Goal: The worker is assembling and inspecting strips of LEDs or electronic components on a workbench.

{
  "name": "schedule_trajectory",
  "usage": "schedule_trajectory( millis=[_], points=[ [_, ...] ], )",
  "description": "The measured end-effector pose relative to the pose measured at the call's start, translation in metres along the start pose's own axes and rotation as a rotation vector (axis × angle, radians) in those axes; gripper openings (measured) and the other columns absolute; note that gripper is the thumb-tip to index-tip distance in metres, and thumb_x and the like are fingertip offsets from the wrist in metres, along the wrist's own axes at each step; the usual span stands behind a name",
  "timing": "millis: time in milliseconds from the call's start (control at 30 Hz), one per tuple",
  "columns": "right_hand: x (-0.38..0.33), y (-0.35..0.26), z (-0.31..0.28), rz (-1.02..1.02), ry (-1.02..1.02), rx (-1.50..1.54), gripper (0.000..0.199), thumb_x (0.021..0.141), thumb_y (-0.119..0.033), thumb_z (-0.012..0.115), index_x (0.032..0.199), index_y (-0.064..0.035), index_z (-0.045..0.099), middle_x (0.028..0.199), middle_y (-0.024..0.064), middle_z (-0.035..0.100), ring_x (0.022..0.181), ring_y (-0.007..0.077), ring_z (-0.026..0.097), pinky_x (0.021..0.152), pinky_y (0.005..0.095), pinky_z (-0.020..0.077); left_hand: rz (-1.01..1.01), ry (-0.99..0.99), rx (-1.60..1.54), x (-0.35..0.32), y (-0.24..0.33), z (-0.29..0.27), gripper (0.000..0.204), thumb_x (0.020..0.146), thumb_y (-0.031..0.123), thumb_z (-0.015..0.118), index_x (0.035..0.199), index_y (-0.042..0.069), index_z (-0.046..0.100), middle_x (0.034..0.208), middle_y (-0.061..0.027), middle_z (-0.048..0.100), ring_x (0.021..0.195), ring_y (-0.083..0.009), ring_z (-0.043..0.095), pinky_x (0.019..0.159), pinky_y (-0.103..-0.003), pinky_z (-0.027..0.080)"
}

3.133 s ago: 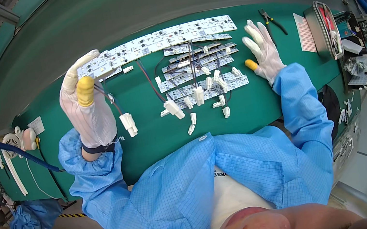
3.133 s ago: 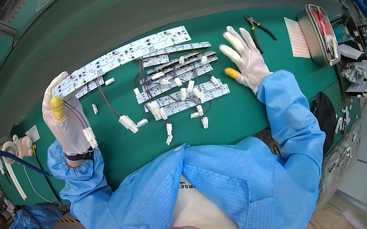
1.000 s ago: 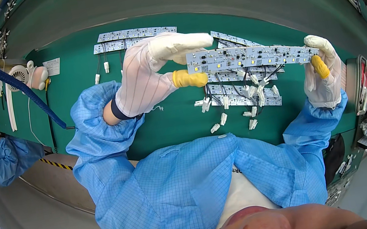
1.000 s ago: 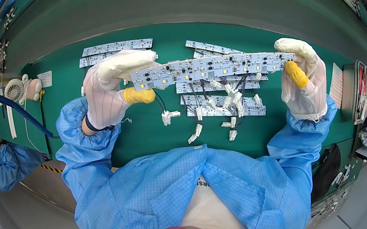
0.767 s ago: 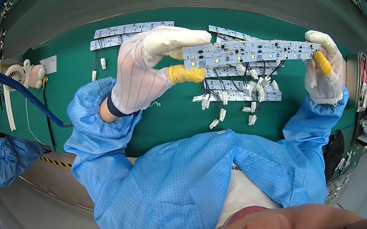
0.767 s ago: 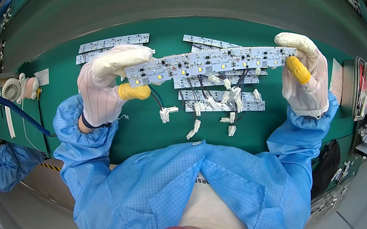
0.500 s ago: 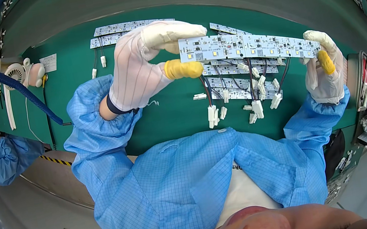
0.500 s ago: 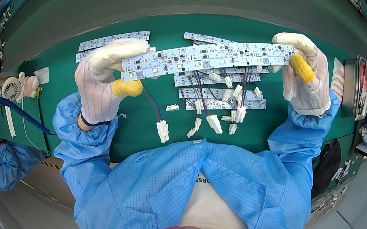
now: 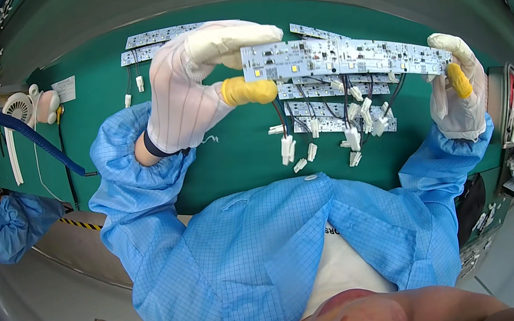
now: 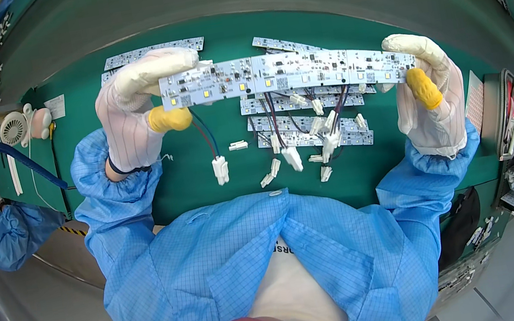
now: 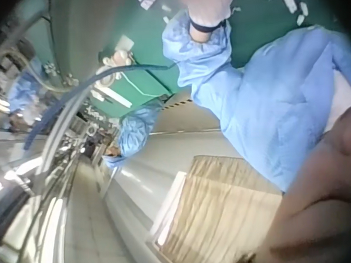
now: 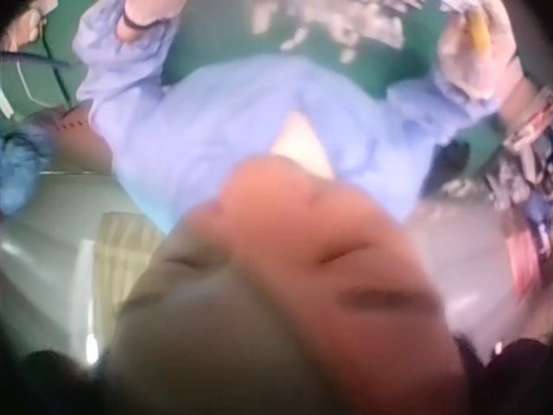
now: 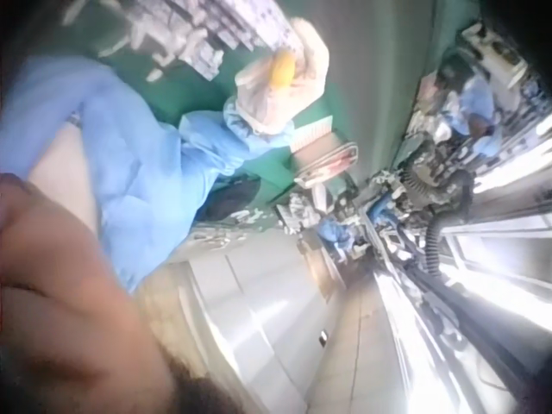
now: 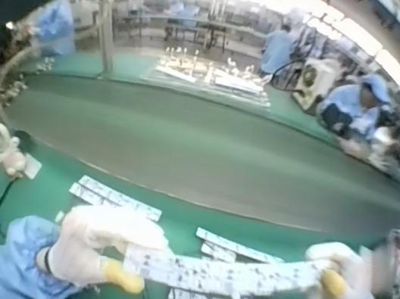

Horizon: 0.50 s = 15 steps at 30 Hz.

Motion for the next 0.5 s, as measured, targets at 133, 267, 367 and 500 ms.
schedule_trajectory(
  millis=[133,267,367,500],
  points=[
    [0.001,0.004,-0.001,-0.041,-0.016,0.034,0.064,0.077,-0.033,0.073,0.117,0.0104,0.048,0.086,0.0176,0.062,0.048,0.0071,0.055,0.037,0.0135,0.04,-0.009,-0.004,-0.031,0.0,-0.001,0.0,0.047,0.065,0.031,0.077,0.104,0.006,0.066,0.097,-0.0067,0.068,0.077,-0.0143,0.067,0.069,-0.023,0.053],
    [-0.006,0.002,-0.016,0.19,0.101,-0.203,0.088,0.06,-0.054,0.08,0.117,0.0057,0.051,0.112,0.0124,0.053,0.079,0.0141,0.058,0.068,0.0224,0.0473,-0.016,-0.016,-0.071,0.0,-0.002,-0.001,0.045,0.066,0.027,0.077,0.103,0.004,0.066,0.098,-0.0078,0.067,0.08,-0.015,0.067,0.07,-0.023,0.053],
    [-0.006,0.001,-0.009,0.126,0.081,-0.191,0.087,0.061,-0.054,0.079,0.117,0.0055,0.051,0.115,0.0129,0.052,0.079,0.0139,0.058,0.065,0.0209,0.0477,0.046,-0.011,-0.075,0.003,0.0,0.001,0.044,0.066,0.024,0.078,0.103,0.004,0.067,0.099,-0.0083,0.067,0.081,-0.0149,0.066,0.07,-0.022,0.053],
    [-0.002,0.0,0.004,-0.058,0.039,-0.017,0.05,0.08,-0.02,0.068,0.116,0.0099,0.049,0.095,0.0191,0.061,0.063,0.0132,0.061,0.039,0.0146,0.0414,0.072,-0.023,-0.069,0.002,-0.001,0.001,0.045,0.064,0.023,0.079,0.102,0.004,0.067,0.1,-0.0079,0.067,0.082,-0.0143,0.066,0.07,-0.022,0.053]
  ],
)
Point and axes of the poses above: each hand's wrist, its own x-axis towards the middle knuckle, its own z-axis out of the palm, y = z × x, the point moved 3 cm from there along x, towards the middle knuckle
